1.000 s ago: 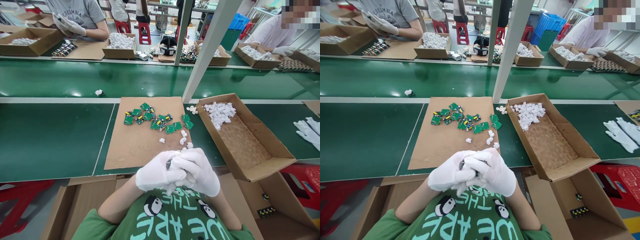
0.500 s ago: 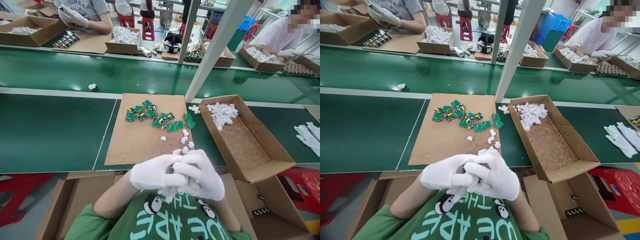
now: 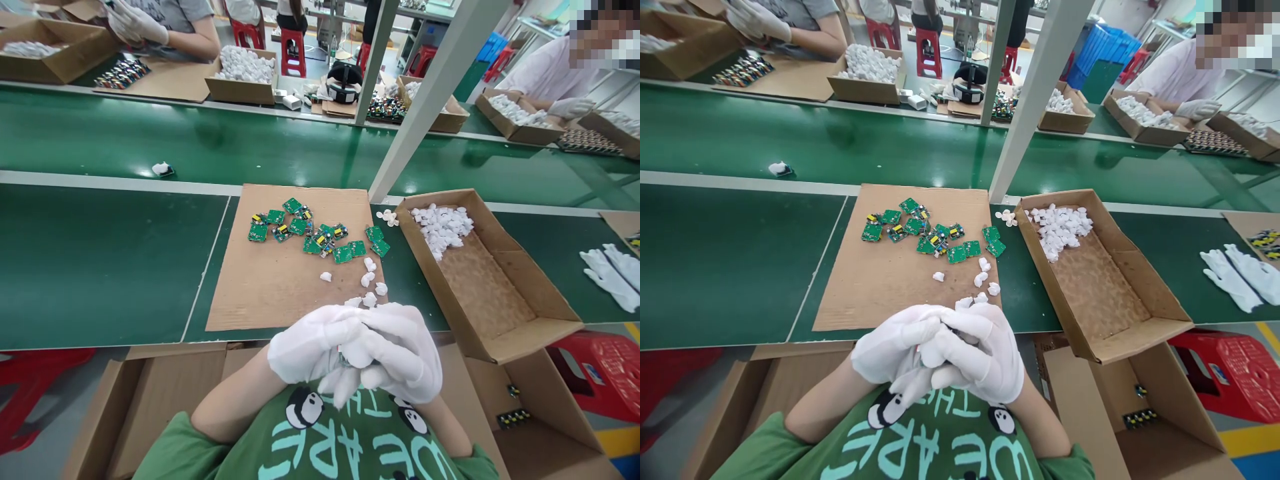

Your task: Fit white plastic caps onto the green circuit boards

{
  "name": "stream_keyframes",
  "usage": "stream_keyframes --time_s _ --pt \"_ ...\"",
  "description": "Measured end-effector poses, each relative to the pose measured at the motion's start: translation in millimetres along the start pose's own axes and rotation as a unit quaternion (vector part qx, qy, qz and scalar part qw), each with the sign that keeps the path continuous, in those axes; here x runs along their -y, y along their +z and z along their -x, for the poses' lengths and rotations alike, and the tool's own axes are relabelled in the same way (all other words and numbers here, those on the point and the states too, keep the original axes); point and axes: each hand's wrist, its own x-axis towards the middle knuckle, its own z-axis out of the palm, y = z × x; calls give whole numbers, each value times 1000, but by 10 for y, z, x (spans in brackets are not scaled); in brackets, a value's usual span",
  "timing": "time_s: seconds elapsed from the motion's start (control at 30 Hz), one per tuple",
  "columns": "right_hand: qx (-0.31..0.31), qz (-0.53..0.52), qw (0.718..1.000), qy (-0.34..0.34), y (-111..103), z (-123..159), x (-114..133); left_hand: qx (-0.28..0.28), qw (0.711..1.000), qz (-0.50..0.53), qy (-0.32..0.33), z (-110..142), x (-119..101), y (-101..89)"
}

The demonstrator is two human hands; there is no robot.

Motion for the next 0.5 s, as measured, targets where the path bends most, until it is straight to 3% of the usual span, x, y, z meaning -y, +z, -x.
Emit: stream_keyframes --time_s 0.1,0.27,0.4,0.5 --pt "-50 1 998 -36 39 -36 15 -11 1000 -5 7 -18 4 13" --pt "-63 24 997 -39 80 -89 22 -73 995 -74 -11 -37 -43 73" --pt "-88 -5 995 -50 69 -95 -7 -43 996 -76 -14 -44 -82 106" --pt "-54 44 997 -41 18 -75 -14 -40 988 -147 -12 -53 -121 143"
